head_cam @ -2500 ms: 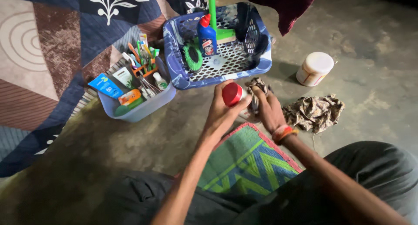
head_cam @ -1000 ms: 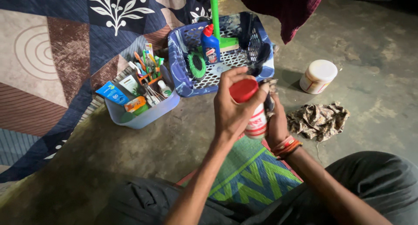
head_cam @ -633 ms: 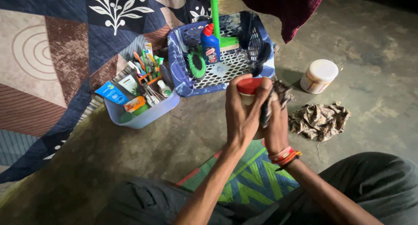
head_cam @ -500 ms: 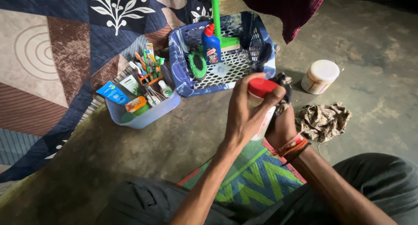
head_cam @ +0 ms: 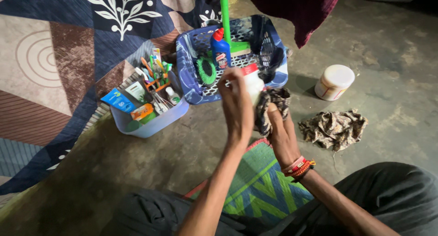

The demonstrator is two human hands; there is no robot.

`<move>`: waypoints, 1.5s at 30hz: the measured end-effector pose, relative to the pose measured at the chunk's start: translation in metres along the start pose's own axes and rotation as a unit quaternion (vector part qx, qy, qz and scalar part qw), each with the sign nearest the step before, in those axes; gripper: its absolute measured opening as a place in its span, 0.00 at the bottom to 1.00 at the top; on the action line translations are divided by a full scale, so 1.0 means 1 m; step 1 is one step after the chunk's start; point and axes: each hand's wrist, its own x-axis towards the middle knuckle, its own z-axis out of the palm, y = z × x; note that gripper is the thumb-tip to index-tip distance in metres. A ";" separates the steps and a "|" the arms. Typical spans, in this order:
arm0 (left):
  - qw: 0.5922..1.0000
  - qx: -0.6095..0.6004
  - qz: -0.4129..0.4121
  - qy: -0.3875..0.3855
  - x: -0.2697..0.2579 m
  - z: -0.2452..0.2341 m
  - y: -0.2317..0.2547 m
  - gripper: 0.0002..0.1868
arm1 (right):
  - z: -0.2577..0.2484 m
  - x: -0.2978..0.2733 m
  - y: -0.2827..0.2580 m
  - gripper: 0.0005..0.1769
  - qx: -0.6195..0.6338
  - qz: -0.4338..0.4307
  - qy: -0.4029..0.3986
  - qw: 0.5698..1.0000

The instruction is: The person sits on a mat and wipes several plastic containers and bottles with a cloth. They handle a small green container, a blue bottle, and a white jar, wiping each one and placing them into a blue basket.

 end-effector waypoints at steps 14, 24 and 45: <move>0.962 0.014 -0.010 -0.272 0.005 -0.056 -0.026 0.26 | -0.013 0.020 -0.097 0.38 -0.489 -0.370 -0.113 0.782; 0.877 0.360 0.239 -0.212 -0.003 -0.088 0.060 0.42 | 0.041 0.031 -0.138 0.28 -0.611 -0.219 -0.138 0.749; 0.977 0.150 0.093 -0.120 -0.020 -0.096 0.062 0.34 | 0.050 0.046 -0.106 0.27 -0.117 -0.196 -0.086 0.970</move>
